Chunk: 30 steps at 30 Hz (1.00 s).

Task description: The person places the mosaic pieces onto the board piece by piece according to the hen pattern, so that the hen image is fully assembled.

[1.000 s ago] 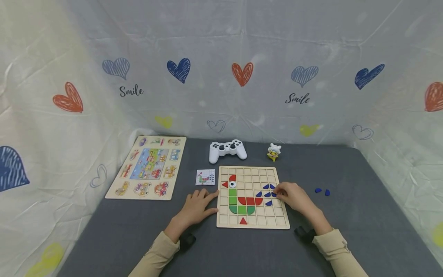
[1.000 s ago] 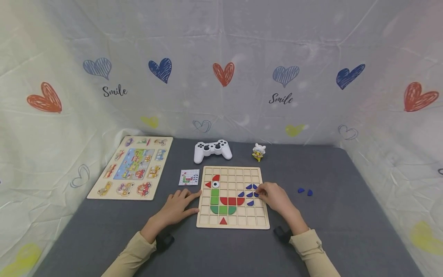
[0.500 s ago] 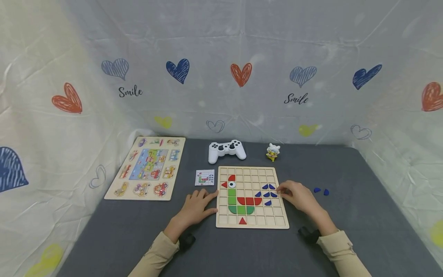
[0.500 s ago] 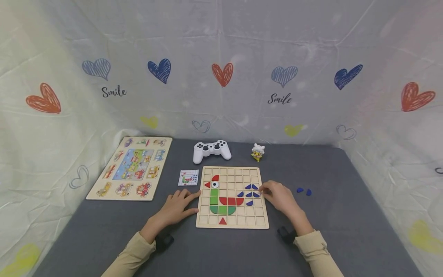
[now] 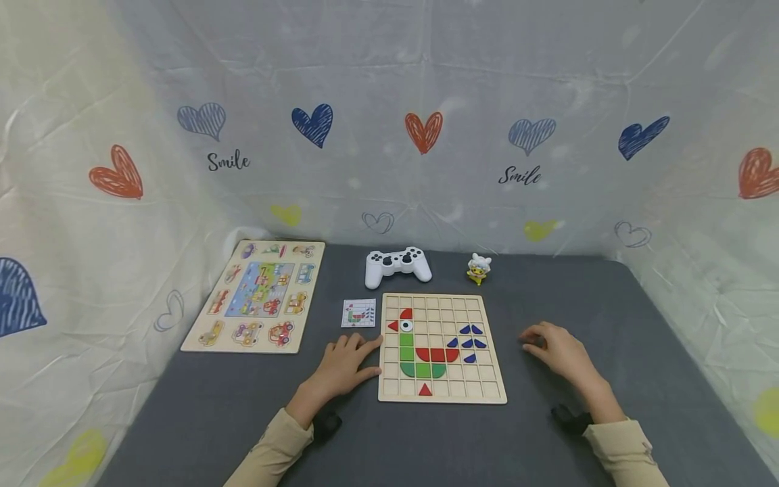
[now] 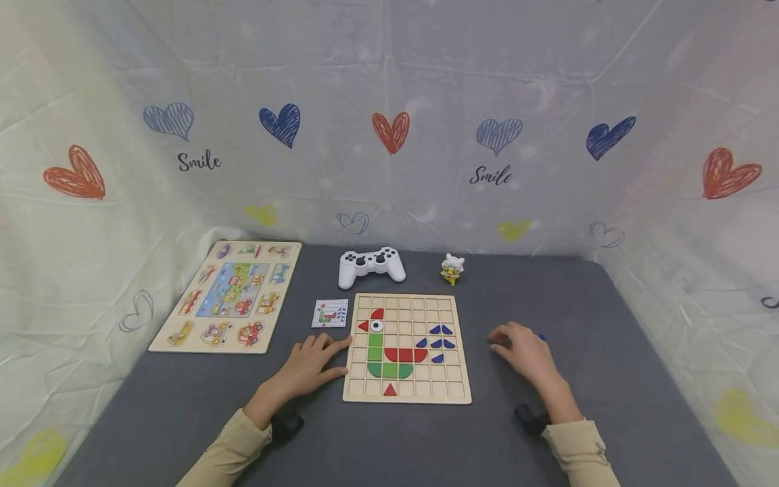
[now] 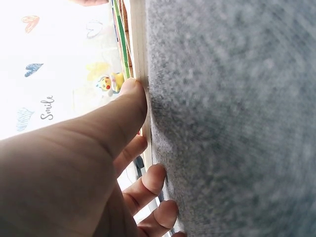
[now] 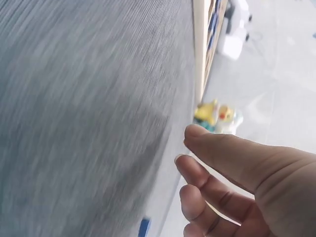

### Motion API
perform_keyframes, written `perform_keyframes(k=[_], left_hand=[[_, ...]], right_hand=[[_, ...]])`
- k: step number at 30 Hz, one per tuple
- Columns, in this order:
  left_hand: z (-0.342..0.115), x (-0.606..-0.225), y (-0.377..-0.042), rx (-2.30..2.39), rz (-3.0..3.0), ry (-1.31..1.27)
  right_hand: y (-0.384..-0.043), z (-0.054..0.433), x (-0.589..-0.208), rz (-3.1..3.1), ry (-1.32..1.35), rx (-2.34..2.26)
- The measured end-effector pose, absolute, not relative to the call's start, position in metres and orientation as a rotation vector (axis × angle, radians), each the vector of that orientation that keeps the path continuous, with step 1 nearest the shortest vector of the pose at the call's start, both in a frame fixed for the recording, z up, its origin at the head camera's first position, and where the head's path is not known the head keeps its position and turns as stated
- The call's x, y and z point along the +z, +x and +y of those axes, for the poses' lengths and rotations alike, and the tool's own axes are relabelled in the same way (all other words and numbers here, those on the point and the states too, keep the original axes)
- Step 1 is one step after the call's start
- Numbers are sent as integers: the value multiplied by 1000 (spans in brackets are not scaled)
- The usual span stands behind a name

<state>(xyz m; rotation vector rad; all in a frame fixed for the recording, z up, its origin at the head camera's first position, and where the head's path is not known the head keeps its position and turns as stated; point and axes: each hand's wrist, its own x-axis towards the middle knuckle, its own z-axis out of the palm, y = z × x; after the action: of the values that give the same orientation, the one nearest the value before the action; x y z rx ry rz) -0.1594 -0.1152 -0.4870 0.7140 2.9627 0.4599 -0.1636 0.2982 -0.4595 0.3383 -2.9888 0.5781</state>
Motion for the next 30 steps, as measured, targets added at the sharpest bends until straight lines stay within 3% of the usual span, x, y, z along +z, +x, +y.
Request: perform_keyframes(k=[10, 30], left_hand=[[-117, -486, -159, 471, 2958, 718], [-115, -488, -160, 469, 2964, 719]], right_hand=[[-152, 329, -455, -3042, 181, 538], [-164, 349, -453, -3107, 24, 488]])
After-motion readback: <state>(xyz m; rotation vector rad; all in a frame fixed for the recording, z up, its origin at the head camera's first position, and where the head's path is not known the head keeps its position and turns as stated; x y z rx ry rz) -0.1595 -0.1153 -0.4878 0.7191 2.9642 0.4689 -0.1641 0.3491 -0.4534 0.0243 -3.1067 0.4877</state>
